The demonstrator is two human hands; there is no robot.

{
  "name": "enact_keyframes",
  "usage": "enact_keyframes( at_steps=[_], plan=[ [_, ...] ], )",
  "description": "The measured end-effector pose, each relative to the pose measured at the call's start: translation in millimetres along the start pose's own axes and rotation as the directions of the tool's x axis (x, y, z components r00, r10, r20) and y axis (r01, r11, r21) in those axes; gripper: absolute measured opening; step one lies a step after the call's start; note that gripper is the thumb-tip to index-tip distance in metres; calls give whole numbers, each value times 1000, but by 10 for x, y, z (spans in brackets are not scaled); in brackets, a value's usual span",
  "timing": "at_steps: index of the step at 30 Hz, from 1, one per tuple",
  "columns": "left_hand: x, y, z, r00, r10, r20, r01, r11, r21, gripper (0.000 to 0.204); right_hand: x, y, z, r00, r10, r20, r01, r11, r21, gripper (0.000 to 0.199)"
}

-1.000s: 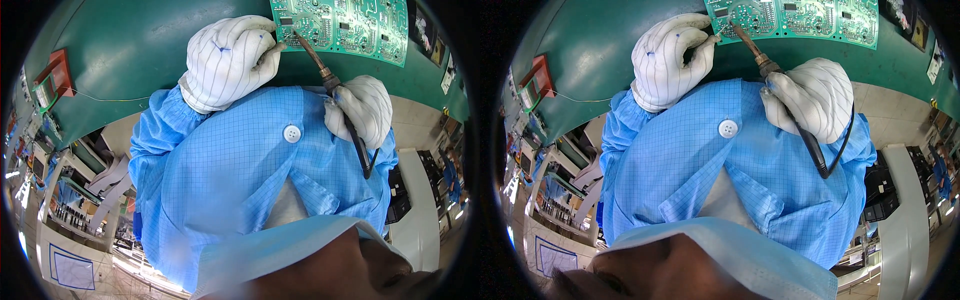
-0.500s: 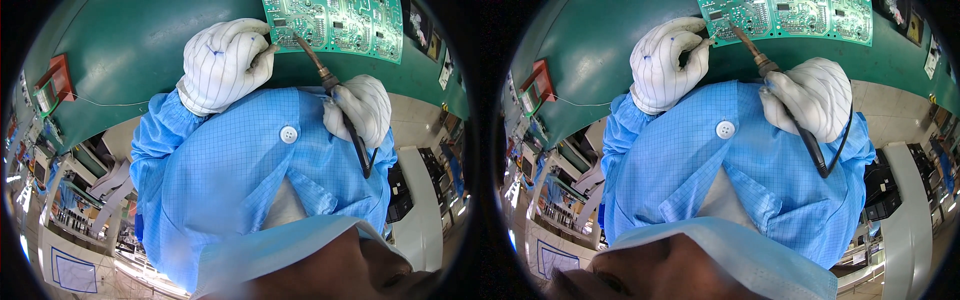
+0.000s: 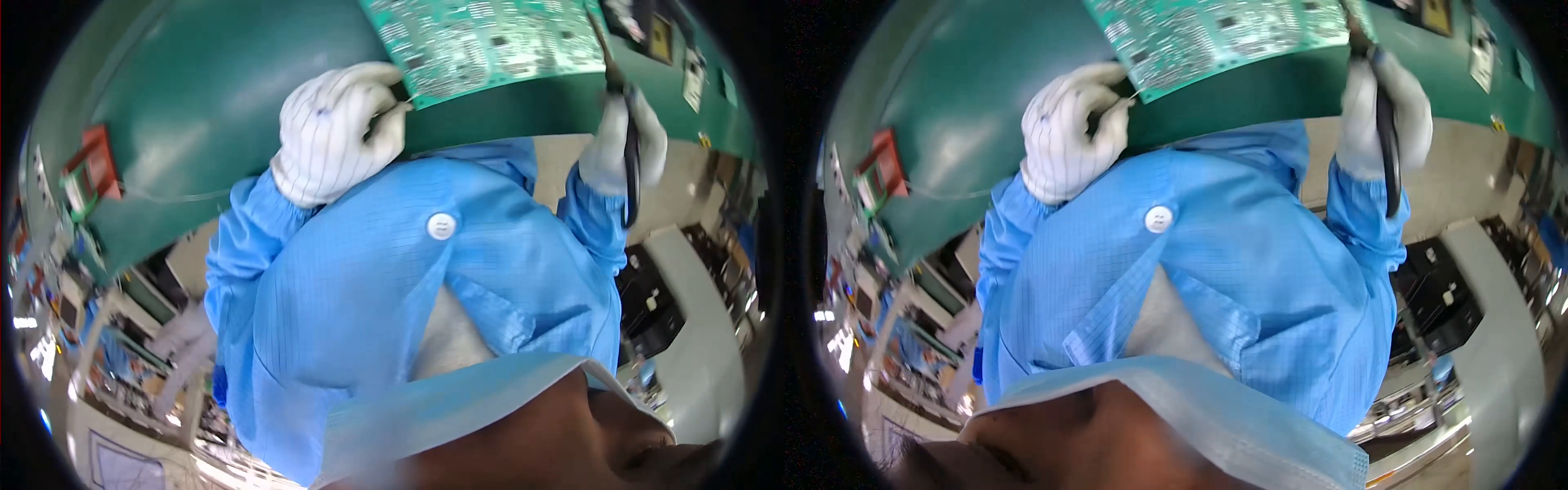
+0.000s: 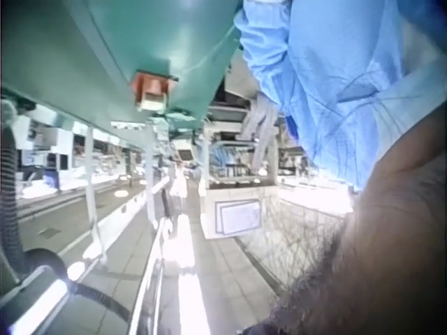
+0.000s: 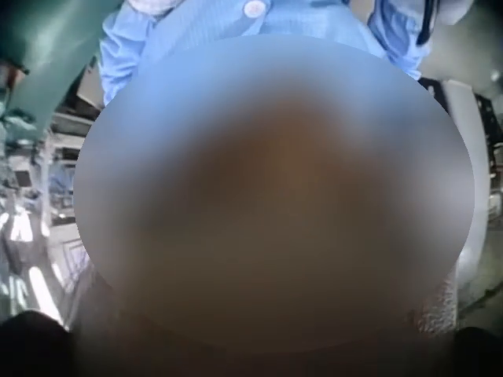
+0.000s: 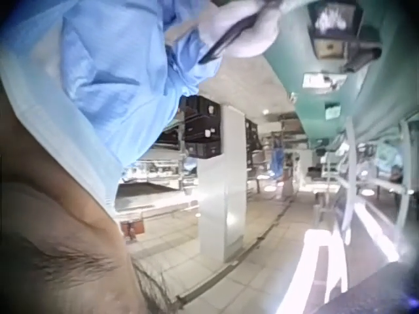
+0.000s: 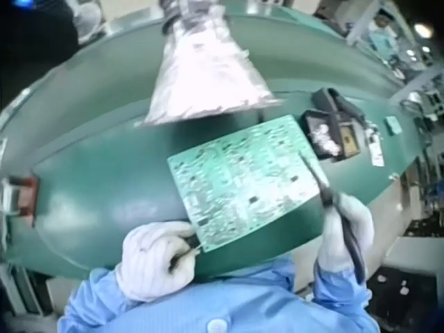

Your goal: The person solders components onto circuit boards using a soldering iron and solder wire, turning the boards over and moving them along the workbench.

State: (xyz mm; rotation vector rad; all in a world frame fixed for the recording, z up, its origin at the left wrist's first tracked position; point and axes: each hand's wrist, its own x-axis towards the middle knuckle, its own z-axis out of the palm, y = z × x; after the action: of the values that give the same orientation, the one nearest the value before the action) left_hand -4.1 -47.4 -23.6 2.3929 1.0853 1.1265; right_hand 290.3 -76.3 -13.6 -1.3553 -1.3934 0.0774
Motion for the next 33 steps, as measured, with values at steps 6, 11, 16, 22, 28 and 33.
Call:
enact_keyframes(
  at_steps=[6,11,16,22,28,33],
  plan=[
    [-135,-195,-114,1000,-11,-27,12,999,47,18,-64,-364,402,887,-395,238,298,885,359,22],
    [-181,-160,-45,996,-47,-77,55,993,100,19,-177,-430,543,803,-586,111,510,771,381,19],
    [-205,-180,-28,994,-33,-100,48,988,149,20,-169,-533,538,832,-472,290,348,853,388,23],
    [-232,-196,0,994,-46,-97,63,982,178,21,-155,-536,558,798,-491,348,372,857,357,22],
    [-306,-306,65,996,11,-91,10,975,223,23,-119,-581,576,773,-499,393,383,860,337,22],
    [-316,-302,75,996,1,-84,18,976,217,21,-121,-583,593,741,-551,383,450,832,325,21]
  ],
)
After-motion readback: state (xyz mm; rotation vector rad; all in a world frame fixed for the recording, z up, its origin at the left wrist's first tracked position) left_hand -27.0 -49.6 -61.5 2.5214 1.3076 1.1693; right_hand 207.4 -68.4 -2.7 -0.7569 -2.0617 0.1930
